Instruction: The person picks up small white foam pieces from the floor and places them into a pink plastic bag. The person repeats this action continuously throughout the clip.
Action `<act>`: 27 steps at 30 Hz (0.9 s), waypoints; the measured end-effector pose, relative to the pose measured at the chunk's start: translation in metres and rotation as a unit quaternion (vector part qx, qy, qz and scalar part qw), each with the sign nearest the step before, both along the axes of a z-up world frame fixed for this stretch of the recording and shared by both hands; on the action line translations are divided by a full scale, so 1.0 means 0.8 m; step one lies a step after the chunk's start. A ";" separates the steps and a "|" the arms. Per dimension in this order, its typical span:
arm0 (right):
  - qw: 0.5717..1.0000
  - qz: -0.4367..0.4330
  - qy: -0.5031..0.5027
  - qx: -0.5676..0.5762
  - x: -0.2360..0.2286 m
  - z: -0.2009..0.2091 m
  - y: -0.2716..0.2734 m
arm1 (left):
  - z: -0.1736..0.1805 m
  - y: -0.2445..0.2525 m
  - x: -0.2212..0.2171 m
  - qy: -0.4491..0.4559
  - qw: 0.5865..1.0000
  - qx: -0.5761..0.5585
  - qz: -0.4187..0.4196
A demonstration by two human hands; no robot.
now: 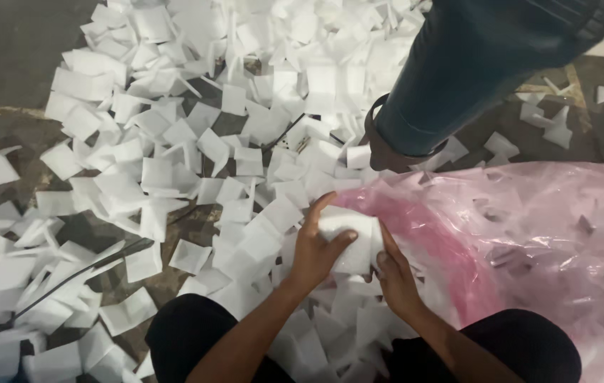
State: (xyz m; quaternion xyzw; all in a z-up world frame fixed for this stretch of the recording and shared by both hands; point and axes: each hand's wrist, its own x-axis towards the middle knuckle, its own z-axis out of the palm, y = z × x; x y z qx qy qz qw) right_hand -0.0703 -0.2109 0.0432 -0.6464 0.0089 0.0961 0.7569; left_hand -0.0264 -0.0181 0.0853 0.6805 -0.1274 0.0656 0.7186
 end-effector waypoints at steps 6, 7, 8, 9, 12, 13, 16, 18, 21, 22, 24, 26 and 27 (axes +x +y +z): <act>0.984 -0.057 0.048 0.162 0.052 0.027 0.011 | -0.006 -0.024 0.054 0.035 0.996 -0.086 0.007; 0.980 -0.064 0.043 0.184 0.063 0.025 0.010 | -0.006 -0.027 0.066 -0.003 0.997 -0.081 0.020; 0.974 -0.079 0.055 0.207 0.077 0.021 0.009 | -0.005 -0.032 0.081 -0.005 0.995 -0.092 0.025; 0.966 -0.093 0.066 0.230 0.093 0.017 0.009 | -0.003 -0.036 0.099 -0.006 0.994 -0.103 0.028; 0.945 -0.076 0.051 0.314 0.135 0.002 0.007 | 0.005 -0.040 0.129 0.032 0.987 -0.154 0.028; 0.936 -0.060 0.040 0.343 0.144 -0.002 0.006 | 0.006 -0.041 0.134 0.054 0.983 -0.174 0.027; 0.930 -0.018 -0.015 0.366 0.152 -0.006 0.009 | 0.008 -0.042 0.142 0.131 0.966 -0.224 0.009; 0.967 -0.068 0.009 0.247 0.139 -0.002 0.012 | 0.008 -0.043 0.136 -0.043 0.991 -0.086 0.094; 0.992 -0.078 -0.043 0.092 0.112 0.009 0.018 | 0.013 -0.042 0.118 -0.110 0.988 -0.027 0.105; 0.994 -0.070 -0.075 0.045 0.098 0.010 0.019 | 0.014 -0.042 0.109 -0.101 0.990 -0.032 0.092; 0.981 -0.062 -0.122 -0.141 0.069 0.009 0.015 | 0.014 -0.031 0.076 0.084 0.996 -0.003 0.041; 0.954 -0.031 -0.162 -0.249 0.049 0.005 0.010 | 0.016 -0.024 0.052 0.149 0.989 -0.019 0.003; 0.948 -0.002 -0.177 -0.264 0.036 0.001 0.006 | 0.016 -0.022 0.040 0.127 0.991 -0.052 -0.007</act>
